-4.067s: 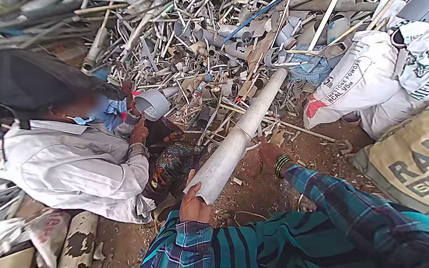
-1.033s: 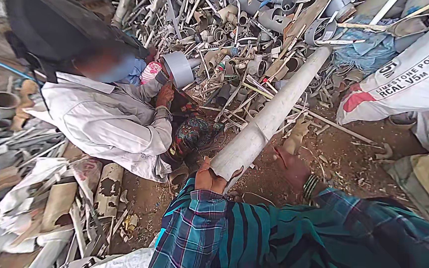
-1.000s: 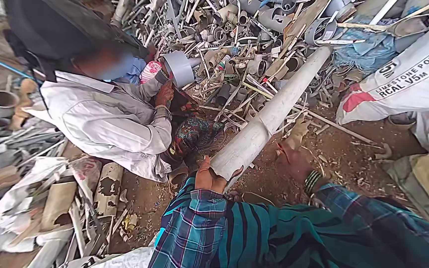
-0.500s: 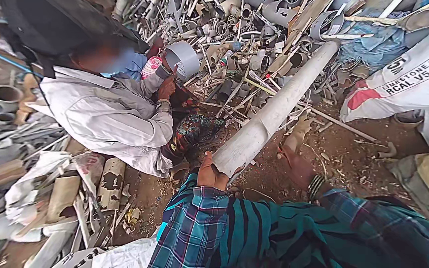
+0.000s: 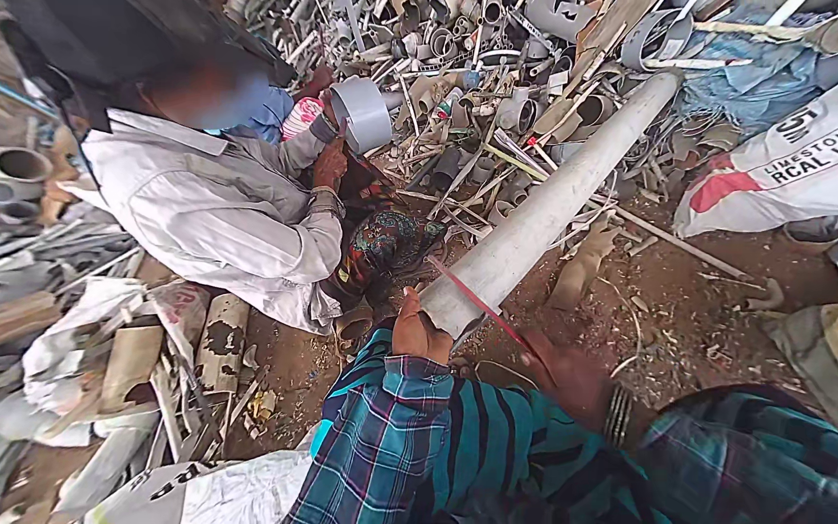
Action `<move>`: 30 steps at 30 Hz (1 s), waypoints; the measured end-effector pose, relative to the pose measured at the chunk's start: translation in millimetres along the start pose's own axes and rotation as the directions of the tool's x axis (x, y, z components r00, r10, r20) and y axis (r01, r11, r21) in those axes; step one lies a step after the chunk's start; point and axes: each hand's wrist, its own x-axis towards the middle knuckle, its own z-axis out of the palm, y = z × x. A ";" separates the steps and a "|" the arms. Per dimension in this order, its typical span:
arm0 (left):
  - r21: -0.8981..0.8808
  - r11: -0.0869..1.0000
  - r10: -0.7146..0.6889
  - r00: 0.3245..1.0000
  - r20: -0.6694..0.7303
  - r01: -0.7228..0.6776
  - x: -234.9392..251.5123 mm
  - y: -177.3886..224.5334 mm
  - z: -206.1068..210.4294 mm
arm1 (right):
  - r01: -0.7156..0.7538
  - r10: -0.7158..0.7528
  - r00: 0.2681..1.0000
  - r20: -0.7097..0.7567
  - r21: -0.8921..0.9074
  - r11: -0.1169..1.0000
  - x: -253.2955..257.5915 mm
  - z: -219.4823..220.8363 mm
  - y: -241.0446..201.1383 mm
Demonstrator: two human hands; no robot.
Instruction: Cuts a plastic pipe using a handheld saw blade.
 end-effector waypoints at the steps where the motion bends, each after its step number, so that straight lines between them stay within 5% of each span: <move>1: -0.013 1.000 0.001 1.000 -0.012 -0.002 0.6 -1.4 0.3 | 0.086 -0.086 0.996 -0.026 -0.009 0.996 -9.2 11.3 -6.8; 4: -0.023 1.000 0.007 1.000 -0.002 -0.007 2.3 -2.8 -0.8 | 0.123 -0.126 0.988 -0.084 -0.044 0.991 -8.4 20.1 -0.1; 9: 0.016 1.000 0.003 1.000 0.029 -0.004 2.6 -1.4 -2.2 | -0.199 0.201 0.975 -0.098 0.028 0.980 23.4 -10.2 32.3; 14: -0.040 0.999 0.017 0.998 0.060 -0.014 1.8 -2.5 -2.2 | 0.100 -0.100 0.994 -0.033 -0.020 0.995 -11.9 8.4 -11.2; 16: -0.047 0.999 0.014 0.998 0.057 -0.012 2.3 -2.7 -2.2 | 0.109 -0.110 0.993 -0.033 -0.045 0.993 -14.0 10.7 -13.8; 20: -0.040 0.999 -0.011 0.998 0.065 0.014 3.3 -0.4 -3.6 | -0.094 0.094 0.996 -0.005 -0.039 0.995 5.1 -8.5 0.6; 26: -0.089 0.996 0.015 1.000 0.027 -0.013 2.1 -5.5 -1.3 | 0.121 -0.121 0.992 0.034 -0.007 0.993 -22.1 11.7 -26.0; 30: -0.029 1.000 0.000 0.999 0.053 0.001 0.1 -2.5 -2.8 | -0.156 0.158 0.984 0.086 -0.031 0.987 6.7 -13.1 -4.1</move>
